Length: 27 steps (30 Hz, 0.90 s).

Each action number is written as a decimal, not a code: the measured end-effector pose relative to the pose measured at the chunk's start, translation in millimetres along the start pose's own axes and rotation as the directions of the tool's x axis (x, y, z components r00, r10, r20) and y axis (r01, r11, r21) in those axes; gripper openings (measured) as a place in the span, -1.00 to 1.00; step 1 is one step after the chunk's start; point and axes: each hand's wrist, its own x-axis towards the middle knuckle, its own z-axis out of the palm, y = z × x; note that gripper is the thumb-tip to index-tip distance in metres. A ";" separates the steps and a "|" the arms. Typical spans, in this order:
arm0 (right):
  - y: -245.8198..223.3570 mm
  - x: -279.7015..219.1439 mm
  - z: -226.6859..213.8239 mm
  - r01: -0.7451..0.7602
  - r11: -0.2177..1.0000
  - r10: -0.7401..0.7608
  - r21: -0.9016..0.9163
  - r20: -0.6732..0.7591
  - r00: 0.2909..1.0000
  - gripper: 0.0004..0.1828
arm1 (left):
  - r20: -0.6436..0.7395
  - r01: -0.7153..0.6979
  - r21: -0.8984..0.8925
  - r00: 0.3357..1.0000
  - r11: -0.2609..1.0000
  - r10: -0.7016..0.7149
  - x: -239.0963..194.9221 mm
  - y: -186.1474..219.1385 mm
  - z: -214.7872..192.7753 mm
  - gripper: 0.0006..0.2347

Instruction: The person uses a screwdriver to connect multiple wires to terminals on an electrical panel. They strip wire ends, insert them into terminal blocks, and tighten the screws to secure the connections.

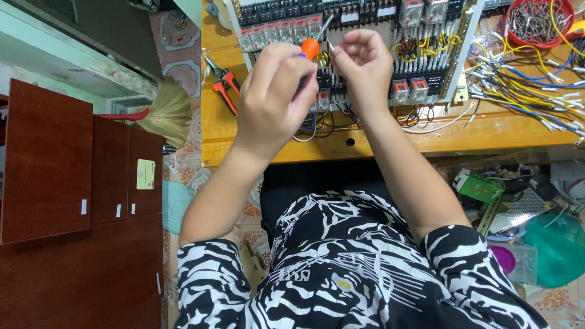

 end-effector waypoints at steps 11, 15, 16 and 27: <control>8.7 9.2 -8.5 -0.155 0.985 0.157 0.080 -0.019 0.987 -0.88 | 0.138 -0.044 0.119 0.990 0.992 0.027 16.3 1.6 11.0 -0.86; 9.1 8.3 -8.9 -0.178 0.965 0.187 0.195 -0.030 0.982 -0.85 | 0.177 -0.026 0.132 0.984 0.991 0.002 21.9 6.8 11.0 -0.80; 8.1 9.2 -9.1 -0.185 0.965 0.192 0.187 -0.020 0.981 -0.86 | 0.175 -0.035 0.129 0.985 0.991 0.012 23.6 7.8 10.0 -0.80; 8.0 14.9 -0.6 -0.221 0.942 0.256 0.253 -0.115 0.960 -0.88 | 0.225 -0.053 0.164 0.974 0.985 0.014 24.5 4.9 10.6 -0.70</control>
